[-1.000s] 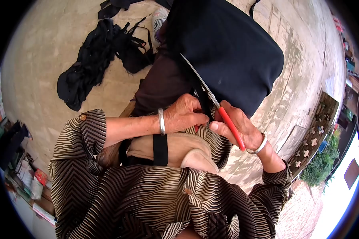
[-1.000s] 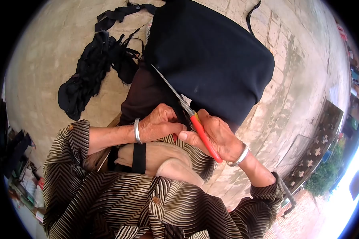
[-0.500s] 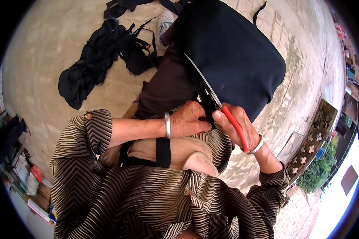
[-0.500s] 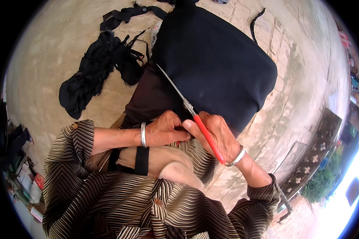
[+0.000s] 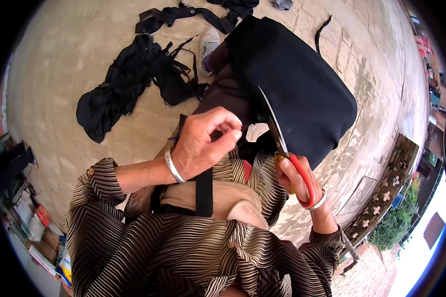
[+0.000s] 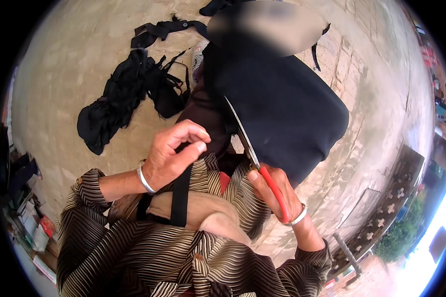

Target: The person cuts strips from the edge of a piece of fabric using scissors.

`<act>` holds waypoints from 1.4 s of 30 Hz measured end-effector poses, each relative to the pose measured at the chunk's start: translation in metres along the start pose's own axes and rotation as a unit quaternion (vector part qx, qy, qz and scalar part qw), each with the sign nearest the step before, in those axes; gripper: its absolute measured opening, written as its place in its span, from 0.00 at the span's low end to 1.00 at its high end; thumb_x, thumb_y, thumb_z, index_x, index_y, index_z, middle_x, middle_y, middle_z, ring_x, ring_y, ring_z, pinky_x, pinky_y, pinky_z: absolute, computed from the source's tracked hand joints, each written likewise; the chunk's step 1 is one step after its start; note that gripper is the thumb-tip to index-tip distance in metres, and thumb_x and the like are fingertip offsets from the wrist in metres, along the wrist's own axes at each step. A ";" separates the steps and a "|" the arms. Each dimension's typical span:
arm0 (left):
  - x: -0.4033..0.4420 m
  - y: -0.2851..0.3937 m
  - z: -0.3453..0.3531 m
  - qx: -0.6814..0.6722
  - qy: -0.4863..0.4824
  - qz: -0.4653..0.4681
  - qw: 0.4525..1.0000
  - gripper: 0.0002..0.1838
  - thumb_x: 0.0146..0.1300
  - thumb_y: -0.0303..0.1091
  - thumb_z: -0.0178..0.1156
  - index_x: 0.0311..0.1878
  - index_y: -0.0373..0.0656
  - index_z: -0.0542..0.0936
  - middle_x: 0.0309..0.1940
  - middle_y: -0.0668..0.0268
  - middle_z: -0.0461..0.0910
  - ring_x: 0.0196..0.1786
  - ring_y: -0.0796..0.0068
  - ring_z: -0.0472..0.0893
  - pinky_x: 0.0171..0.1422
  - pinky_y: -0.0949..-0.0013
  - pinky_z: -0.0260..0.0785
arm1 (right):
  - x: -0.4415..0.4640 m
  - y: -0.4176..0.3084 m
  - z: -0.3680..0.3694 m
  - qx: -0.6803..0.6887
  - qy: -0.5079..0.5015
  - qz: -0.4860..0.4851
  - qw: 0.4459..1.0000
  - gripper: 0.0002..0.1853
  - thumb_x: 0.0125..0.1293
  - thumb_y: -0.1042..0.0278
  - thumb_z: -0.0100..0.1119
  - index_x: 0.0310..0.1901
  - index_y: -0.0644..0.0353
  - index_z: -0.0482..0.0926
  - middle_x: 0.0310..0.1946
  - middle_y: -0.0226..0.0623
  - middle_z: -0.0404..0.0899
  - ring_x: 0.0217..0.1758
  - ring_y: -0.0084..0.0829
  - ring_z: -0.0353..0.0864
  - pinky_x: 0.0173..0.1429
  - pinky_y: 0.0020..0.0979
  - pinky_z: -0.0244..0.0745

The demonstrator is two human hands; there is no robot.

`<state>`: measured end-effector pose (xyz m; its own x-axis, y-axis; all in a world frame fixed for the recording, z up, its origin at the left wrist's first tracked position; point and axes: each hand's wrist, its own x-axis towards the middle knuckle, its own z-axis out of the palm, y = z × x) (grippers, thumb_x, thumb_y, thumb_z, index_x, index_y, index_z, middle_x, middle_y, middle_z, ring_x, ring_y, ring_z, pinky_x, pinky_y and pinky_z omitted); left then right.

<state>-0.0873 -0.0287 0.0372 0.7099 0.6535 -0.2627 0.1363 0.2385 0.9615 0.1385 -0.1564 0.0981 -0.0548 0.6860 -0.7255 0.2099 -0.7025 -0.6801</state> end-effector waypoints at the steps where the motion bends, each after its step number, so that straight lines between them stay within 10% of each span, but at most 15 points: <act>1: 0.000 0.000 -0.002 -0.043 0.036 -0.003 0.998 0.08 0.65 0.22 0.57 0.47 0.35 0.76 0.40 0.65 0.80 0.43 0.79 0.80 0.51 0.74 0.73 | -0.003 -0.003 0.000 0.001 0.001 0.000 1.000 0.20 0.74 0.59 0.47 0.30 0.71 0.69 0.17 0.40 0.61 0.19 0.33 0.61 0.27 0.33 0.57; 14: 0.012 0.007 0.017 -0.306 0.059 -0.139 0.940 0.21 0.69 0.34 0.57 0.59 0.30 0.71 0.54 0.51 0.77 0.56 0.64 0.78 0.66 0.62 0.68 | -0.014 0.005 0.009 -0.004 0.039 -0.034 0.999 0.18 0.71 0.60 0.53 0.31 0.69 0.70 0.16 0.43 0.62 0.20 0.39 0.60 0.29 0.36 0.60; 30: 0.038 -0.012 0.034 -0.345 -0.040 -0.194 0.918 0.06 0.66 0.33 0.63 0.35 0.42 0.79 0.33 0.71 0.81 0.37 0.83 0.79 0.47 0.75 0.72 | -0.006 0.020 0.006 -0.142 0.034 -0.086 0.986 0.31 0.61 0.43 0.65 0.31 0.68 0.65 0.16 0.49 0.64 0.21 0.53 0.66 0.30 0.40 0.63; 35: 0.038 -0.014 0.034 -0.346 -0.044 -0.169 0.922 0.06 0.64 0.30 0.62 0.35 0.38 0.78 0.32 0.65 0.81 0.36 0.79 0.79 0.45 0.72 0.74 | -0.004 0.023 0.002 -0.071 -0.020 -0.048 0.996 0.33 0.58 0.40 0.68 0.32 0.65 0.62 0.18 0.37 0.60 0.24 0.31 0.65 0.31 0.35 0.63; 42: 0.036 -0.018 0.038 -0.334 -0.029 -0.155 0.929 0.04 0.63 0.25 0.60 0.35 0.34 0.79 0.32 0.62 0.81 0.34 0.76 0.80 0.44 0.71 0.75 | 0.001 0.020 -0.004 -0.049 -0.063 -0.027 0.996 0.33 0.59 0.36 0.63 0.38 0.66 0.69 0.32 0.35 0.64 0.35 0.28 0.62 0.41 0.32 0.61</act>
<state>-0.0380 -0.0375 0.0133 0.7463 0.4435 -0.4963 -0.1052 0.8149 0.5700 0.1466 -0.1687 0.0840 -0.1886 0.6889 -0.6999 0.2967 -0.6394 -0.7093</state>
